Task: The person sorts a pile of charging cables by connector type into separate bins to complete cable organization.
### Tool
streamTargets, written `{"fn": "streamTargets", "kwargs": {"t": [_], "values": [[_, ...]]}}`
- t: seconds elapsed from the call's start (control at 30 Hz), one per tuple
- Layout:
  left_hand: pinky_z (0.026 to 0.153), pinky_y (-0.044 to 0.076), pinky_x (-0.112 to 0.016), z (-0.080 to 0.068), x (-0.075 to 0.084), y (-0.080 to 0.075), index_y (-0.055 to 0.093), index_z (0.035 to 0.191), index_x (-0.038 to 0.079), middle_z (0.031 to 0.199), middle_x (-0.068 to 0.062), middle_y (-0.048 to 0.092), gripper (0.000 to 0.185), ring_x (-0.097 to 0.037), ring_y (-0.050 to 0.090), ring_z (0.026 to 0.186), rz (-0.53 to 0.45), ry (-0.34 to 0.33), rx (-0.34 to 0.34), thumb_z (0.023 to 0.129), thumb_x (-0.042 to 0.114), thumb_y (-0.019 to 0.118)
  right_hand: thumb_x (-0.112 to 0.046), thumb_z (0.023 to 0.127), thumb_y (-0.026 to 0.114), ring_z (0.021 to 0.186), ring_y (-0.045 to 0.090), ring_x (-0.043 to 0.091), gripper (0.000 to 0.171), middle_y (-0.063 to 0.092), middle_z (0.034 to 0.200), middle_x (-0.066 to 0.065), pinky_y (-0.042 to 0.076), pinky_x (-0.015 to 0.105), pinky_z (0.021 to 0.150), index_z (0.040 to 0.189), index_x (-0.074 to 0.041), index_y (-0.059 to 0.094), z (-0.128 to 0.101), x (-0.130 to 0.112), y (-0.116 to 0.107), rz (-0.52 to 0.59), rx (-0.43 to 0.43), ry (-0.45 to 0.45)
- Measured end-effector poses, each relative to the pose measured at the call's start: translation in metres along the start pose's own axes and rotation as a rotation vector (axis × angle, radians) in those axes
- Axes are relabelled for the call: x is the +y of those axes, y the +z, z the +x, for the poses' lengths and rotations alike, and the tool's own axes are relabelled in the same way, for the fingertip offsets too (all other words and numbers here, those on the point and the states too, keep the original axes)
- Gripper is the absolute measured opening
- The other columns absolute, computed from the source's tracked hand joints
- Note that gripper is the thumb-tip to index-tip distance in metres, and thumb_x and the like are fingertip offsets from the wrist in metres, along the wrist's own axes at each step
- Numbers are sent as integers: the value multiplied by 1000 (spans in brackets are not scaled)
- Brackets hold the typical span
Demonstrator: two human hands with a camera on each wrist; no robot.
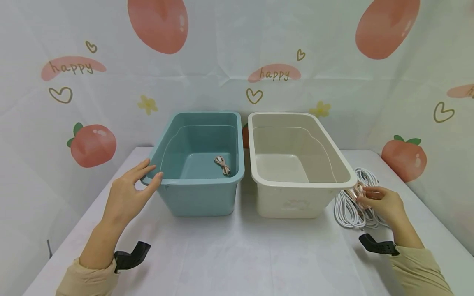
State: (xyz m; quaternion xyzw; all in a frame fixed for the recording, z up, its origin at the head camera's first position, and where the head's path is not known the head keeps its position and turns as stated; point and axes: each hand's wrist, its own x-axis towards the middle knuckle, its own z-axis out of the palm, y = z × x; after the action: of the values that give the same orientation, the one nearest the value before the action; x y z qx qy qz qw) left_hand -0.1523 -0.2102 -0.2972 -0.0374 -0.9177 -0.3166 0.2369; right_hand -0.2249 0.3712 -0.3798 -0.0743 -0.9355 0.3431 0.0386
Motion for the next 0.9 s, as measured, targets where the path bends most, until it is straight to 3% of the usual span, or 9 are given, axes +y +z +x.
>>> {"fn": "streamTargets", "kwargs": {"t": [0.07, 0.17, 0.3, 0.4, 0.5, 0.6, 0.7, 0.8, 0.9], "values": [[97, 39, -60, 0, 0, 0, 61, 122, 1, 139, -18, 49, 47, -40, 44, 130, 0, 3, 3, 90, 35, 59, -29, 85, 67, 76, 54, -2, 59, 56, 119, 36, 50, 23, 67, 125, 11, 50, 0, 0, -1, 4, 6, 4], [97, 39, -60, 0, 0, 1, 61, 122, 1, 139, -18, 49, 47, -40, 44, 129, -1, 6, 5, 90, 35, 59, -30, 84, 68, 76, 45, -11, 60, 56, 119, 35, 42, 10, 58, 125, 10, 50, 0, -1, -3, 8, 13, 6], [97, 39, -61, 0, -1, 0, 61, 122, 1, 139, -18, 49, 47, -40, 43, 130, -1, 3, 1, 90, 35, 59, -33, 86, 66, 90, 61, 23, 62, 52, 123, 37, 54, 27, 70, 127, 10, 48, -1, -3, -3, 27, 11, 23], [97, 39, -61, 0, -1, 0, 61, 122, 1, 139, -18, 49, 47, -40, 43, 130, -2, 2, 1, 90, 35, 59, -36, 87, 64, 108, 53, 44, 64, 50, 126, 37, 55, 35, 74, 129, 9, 47, -2, -5, -4, 38, 14, 34], [97, 39, -60, 0, 0, 1, 61, 121, 1, 138, -18, 49, 46, -40, 44, 129, -5, 5, 6, 90, 35, 59, -37, 87, 63, 90, 62, 14, 64, 51, 126, 35, 52, 19, 66, 129, 9, 47, -2, -7, -7, 39, 23, 26], [97, 39, -60, 0, 0, 1, 62, 121, 1, 138, -18, 50, 46, -40, 44, 129, -6, 7, 10, 90, 34, 59, -37, 86, 64, 74, 47, -16, 63, 56, 122, 33, 42, 7, 58, 128, 8, 49, -1, -9, -10, 56, 33, 2], [97, 39, -60, 0, 0, 1, 62, 121, 1, 138, -18, 50, 46, -40, 44, 129, -3, 5, 9, 90, 35, 59, -36, 85, 66, 69, 41, -25, 62, 71, 97, 2, 39, 6, 59, 128, 6, 50, 0, -12, -14, 107, 48, 5], [97, 39, -60, 1, 0, 0, 61, 121, 1, 138, -18, 50, 46, -40, 44, 129, -4, -2, 5, 90, 35, 58, -36, 84, 67, 69, 42, -26, 64, 59, 77, -31, 46, 17, 69, 129, 7, 50, 1, -16, -18, 136, 53, 2], [97, 39, -60, 1, 0, 0, 61, 121, 2, 139, -17, 50, 46, -40, 44, 130, -6, -5, 2, 90, 35, 58, -40, 85, 65, 72, 38, -25, 68, 55, 78, -34, 49, 38, 80, 131, 7, 47, 1, -20, -22, 118, 36, -5]]}}
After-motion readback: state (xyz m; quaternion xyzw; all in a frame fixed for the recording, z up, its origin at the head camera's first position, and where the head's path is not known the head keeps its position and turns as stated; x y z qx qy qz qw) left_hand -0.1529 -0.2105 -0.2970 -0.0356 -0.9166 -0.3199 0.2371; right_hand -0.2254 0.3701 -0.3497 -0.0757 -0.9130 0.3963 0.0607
